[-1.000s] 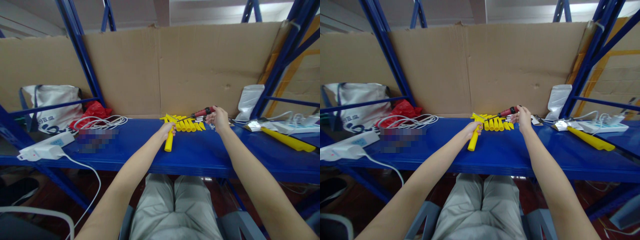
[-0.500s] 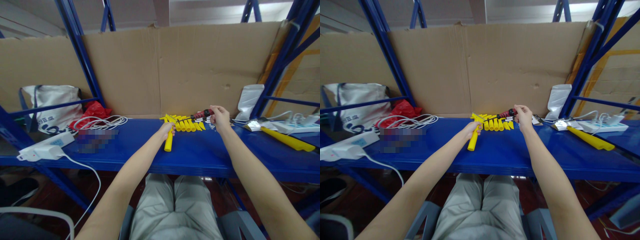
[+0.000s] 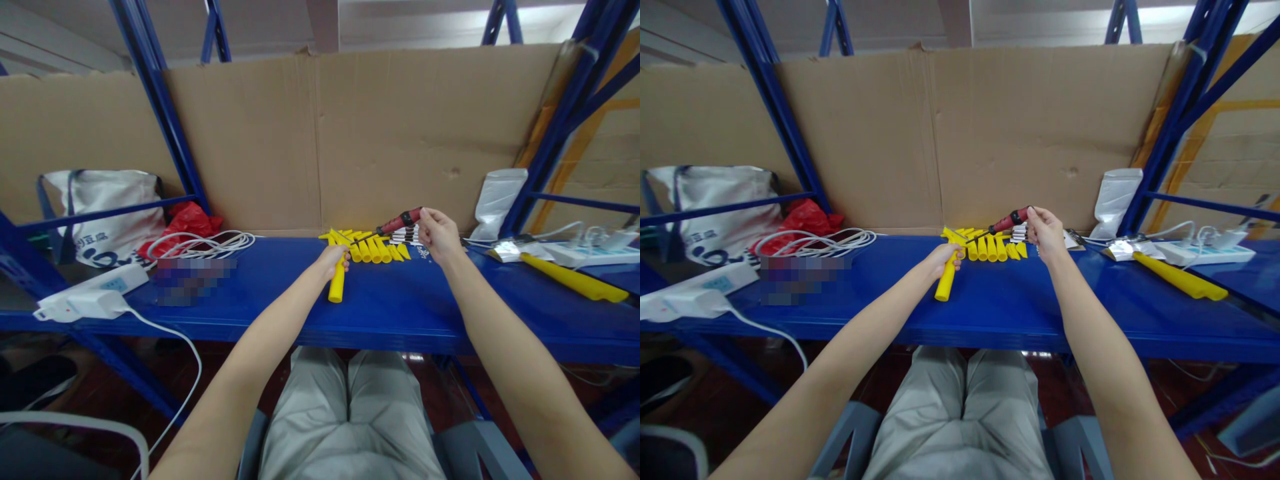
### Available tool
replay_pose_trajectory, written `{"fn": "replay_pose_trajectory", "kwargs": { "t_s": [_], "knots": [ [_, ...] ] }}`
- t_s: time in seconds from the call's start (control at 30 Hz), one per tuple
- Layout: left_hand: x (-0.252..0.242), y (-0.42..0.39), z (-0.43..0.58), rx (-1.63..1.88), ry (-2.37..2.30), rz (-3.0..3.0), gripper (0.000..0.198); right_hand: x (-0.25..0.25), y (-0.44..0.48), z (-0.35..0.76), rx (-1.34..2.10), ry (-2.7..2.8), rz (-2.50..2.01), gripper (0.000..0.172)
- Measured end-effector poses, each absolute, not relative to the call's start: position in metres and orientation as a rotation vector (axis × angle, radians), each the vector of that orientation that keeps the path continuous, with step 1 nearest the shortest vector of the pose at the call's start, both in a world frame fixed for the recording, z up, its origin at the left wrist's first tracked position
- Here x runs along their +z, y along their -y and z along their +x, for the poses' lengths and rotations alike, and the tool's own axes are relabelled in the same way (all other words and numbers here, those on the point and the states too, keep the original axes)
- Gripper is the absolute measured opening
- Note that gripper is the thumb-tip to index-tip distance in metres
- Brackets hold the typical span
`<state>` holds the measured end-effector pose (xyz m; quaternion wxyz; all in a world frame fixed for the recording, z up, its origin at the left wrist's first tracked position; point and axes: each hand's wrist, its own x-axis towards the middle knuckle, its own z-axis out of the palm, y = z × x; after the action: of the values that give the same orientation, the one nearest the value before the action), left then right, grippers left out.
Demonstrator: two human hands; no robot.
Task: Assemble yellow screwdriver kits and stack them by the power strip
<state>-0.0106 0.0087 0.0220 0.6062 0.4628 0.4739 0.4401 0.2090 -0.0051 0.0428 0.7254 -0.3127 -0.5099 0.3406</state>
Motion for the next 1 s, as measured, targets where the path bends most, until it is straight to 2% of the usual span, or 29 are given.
{"fn": "replay_pose_trajectory", "kwargs": {
  "t_s": [0.17,0.37,0.7,1.0],
  "knots": [
    [0.0201,-0.0109,-0.0103,1.014,-1.075,1.064,0.015,0.0423,0.0038,0.2092,0.706,1.048,-0.720,0.036],
    [0.0205,-0.0093,-0.0096,1.012,-1.076,1.082,0.016,0.0429,0.0055,0.2112,0.758,1.010,-0.753,0.027],
    [0.0241,-0.0034,-0.0097,1.044,-1.091,1.073,0.015,0.0447,0.0057,0.2108,0.763,1.096,-0.695,0.026],
    [0.0245,-0.0046,-0.0098,1.060,-1.096,1.066,0.017,0.0413,0.0034,0.2115,0.763,1.024,-0.714,0.036]
  ]
}}
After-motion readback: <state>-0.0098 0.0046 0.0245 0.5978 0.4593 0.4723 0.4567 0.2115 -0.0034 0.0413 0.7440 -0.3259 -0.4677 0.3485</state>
